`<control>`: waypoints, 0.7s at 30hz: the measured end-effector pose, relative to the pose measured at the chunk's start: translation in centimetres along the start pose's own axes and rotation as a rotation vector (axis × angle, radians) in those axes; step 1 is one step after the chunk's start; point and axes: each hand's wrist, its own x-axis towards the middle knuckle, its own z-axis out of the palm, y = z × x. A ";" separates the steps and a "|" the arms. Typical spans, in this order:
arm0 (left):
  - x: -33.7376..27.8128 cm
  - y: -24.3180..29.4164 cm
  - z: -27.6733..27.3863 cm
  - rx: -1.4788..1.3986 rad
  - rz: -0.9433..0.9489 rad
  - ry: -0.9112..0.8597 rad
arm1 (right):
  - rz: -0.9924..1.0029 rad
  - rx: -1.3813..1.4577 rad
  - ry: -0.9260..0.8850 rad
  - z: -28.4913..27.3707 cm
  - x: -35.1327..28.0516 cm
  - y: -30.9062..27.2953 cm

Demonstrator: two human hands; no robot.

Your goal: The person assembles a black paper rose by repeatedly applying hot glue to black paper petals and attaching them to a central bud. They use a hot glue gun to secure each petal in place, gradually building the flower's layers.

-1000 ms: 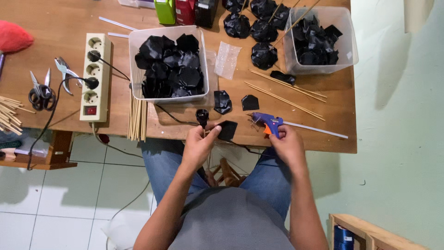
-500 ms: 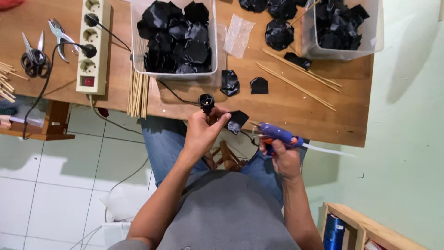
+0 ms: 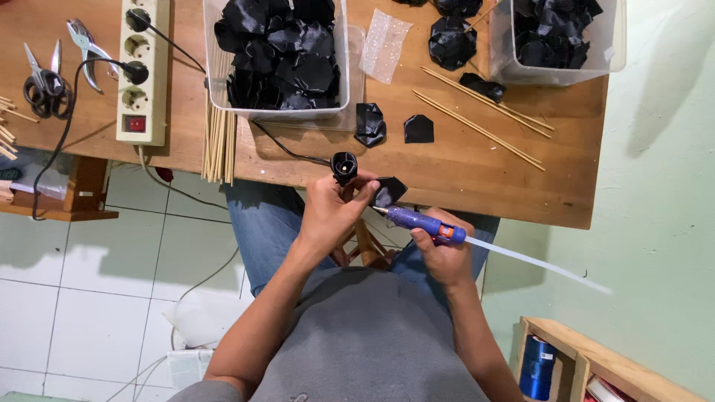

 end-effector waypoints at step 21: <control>-0.2 1.3 -0.8 0.027 0.113 0.035 | -0.025 -0.036 0.043 -0.6 -0.7 -0.4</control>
